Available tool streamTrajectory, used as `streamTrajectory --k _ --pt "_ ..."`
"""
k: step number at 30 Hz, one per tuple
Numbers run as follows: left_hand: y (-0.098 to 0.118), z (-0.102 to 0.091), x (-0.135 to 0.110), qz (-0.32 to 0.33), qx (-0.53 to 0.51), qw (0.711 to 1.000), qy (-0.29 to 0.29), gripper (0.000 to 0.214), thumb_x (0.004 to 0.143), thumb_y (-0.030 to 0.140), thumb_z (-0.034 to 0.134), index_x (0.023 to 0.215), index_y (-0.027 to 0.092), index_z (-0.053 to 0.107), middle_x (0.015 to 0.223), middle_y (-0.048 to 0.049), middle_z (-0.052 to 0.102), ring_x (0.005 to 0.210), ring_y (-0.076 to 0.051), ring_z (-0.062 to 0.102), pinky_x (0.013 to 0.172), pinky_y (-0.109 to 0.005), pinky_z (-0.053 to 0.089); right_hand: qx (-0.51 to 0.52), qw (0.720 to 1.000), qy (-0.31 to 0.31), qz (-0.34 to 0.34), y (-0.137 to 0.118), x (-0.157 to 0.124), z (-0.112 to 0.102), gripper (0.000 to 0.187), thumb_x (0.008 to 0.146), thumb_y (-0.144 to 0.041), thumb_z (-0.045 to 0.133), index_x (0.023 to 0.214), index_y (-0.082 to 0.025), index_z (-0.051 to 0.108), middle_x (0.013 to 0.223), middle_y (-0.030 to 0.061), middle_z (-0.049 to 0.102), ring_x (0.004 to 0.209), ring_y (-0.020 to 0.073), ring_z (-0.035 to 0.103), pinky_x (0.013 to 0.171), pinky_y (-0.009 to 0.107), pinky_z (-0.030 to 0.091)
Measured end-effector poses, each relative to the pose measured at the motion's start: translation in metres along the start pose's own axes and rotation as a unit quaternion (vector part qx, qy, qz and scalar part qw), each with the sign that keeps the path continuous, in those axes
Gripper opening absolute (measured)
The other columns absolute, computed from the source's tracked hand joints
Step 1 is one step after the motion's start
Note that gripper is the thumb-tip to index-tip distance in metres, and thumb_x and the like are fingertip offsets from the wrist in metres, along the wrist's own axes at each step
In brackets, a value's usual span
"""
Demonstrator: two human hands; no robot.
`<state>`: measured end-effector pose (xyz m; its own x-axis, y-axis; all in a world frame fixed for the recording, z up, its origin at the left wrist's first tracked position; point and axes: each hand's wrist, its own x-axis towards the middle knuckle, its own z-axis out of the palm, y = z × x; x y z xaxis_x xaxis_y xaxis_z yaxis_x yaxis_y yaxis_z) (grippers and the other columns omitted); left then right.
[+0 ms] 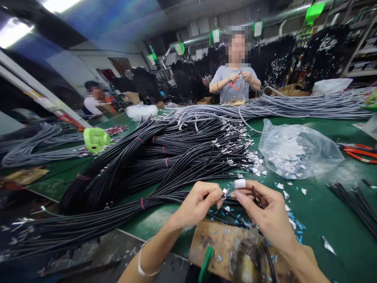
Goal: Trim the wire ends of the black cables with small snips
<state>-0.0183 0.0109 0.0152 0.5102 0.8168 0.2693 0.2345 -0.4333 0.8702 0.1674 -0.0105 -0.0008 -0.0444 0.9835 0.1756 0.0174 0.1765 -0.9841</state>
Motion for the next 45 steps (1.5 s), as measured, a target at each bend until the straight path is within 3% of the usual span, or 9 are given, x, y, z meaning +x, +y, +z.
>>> streamTrajectory --k 6,9,16,23,29,33,38,41,45 --pt "0.002 -0.001 0.0 0.031 0.035 0.999 0.027 0.034 0.091 0.025 0.047 0.068 0.01 0.066 0.062 -0.0025 0.061 0.056 -0.01 0.049 0.054 -0.021 0.035 -0.038 0.999 0.011 -0.026 0.0 0.001 -0.001 0.023 0.074 -0.03 0.07 0.096 -0.023 0.069 0.075 0.0015 0.072 0.052 0.0108 0.062 0.048 0.02 0.053" --pt "0.001 0.004 0.0 0.071 0.089 0.989 0.093 0.017 0.084 0.019 0.059 0.077 0.01 0.071 0.066 -0.0052 0.064 0.06 -0.012 0.054 0.055 -0.022 0.039 -0.07 0.994 0.066 -0.047 0.003 0.002 -0.002 0.02 0.073 -0.03 0.071 0.092 -0.023 0.069 0.077 0.0007 0.072 0.068 0.0145 0.069 0.064 0.022 0.058" --pt "-0.006 0.017 -0.002 0.15 0.162 0.95 0.222 0.01 0.077 0.014 0.066 0.08 0.007 0.073 0.066 -0.0079 0.064 0.057 -0.012 0.056 0.053 -0.022 0.044 -0.14 0.979 0.107 -0.098 0.003 0.0 -0.001 0.021 0.078 -0.031 0.066 0.098 -0.024 0.066 0.083 0.0012 0.075 0.068 0.0157 0.071 0.064 0.023 0.059" --pt "-0.009 0.02 -0.003 0.141 0.187 0.946 0.226 0.011 0.077 0.018 0.066 0.074 0.008 0.072 0.055 -0.003 0.056 0.045 -0.008 0.047 0.045 -0.021 0.036 -0.366 0.874 0.14 -0.286 0.015 -0.01 -0.004 0.038 0.077 -0.015 0.066 0.112 -0.028 0.063 0.087 0.0003 0.075 0.064 0.0165 0.07 0.062 0.026 0.054" --pt "-0.008 0.022 -0.002 0.134 0.202 0.941 0.235 0.013 0.076 0.017 0.065 0.069 0.008 0.071 0.05 -0.0014 0.052 0.043 -0.008 0.044 0.043 -0.022 0.033 -0.41 0.804 0.062 -0.425 0.017 -0.012 -0.009 0.065 0.074 0.002 0.058 0.133 -0.024 0.049 0.082 0.0022 0.073 0.06 0.0169 0.067 0.057 0.028 0.05" --pt "-0.009 0.023 -0.001 0.155 0.202 0.935 0.246 0.011 0.077 0.014 0.063 0.073 0.006 0.071 0.055 -0.0034 0.055 0.043 -0.008 0.045 0.041 -0.02 0.034 -0.369 0.83 0.056 -0.413 0.015 -0.014 -0.001 0.051 0.073 -0.002 0.064 0.118 -0.025 0.059 0.077 -0.0005 0.072 0.057 0.0156 0.066 0.056 0.027 0.05" --pt "-0.008 0.025 -0.001 0.181 0.195 0.92 0.287 0.006 0.076 0.011 0.065 0.076 0.007 0.07 0.058 -0.0038 0.058 0.049 -0.009 0.049 0.046 -0.02 0.04 -0.276 0.924 0.187 -0.188 0.008 -0.012 0.006 0.021 0.077 -0.023 0.067 0.098 -0.023 0.065 0.081 0.0014 0.073 0.062 0.0156 0.067 0.062 0.027 0.054" --pt "-0.008 0.026 -0.001 0.189 0.193 0.912 0.308 0.002 0.075 0.008 0.066 0.075 0.009 0.068 0.059 -0.0035 0.06 0.051 -0.01 0.051 0.048 -0.02 0.041 -0.156 0.977 0.129 -0.072 0.002 -0.006 0.005 0.023 0.076 -0.035 0.067 0.093 -0.02 0.063 0.07 0.0017 0.071 0.061 0.016 0.068 0.056 0.023 0.055" --pt "-0.01 0.027 -0.003 0.188 0.212 0.906 0.313 0.005 0.076 0.009 0.064 0.073 0.012 0.066 0.061 -0.0029 0.061 0.052 -0.01 0.051 0.049 -0.021 0.041 -0.08 0.995 0.051 0.018 0.001 -0.003 0.006 0.034 0.073 -0.038 0.07 0.099 -0.018 0.06 0.073 0.0042 0.072 0.043 0.0109 0.059 0.036 0.018 0.045"
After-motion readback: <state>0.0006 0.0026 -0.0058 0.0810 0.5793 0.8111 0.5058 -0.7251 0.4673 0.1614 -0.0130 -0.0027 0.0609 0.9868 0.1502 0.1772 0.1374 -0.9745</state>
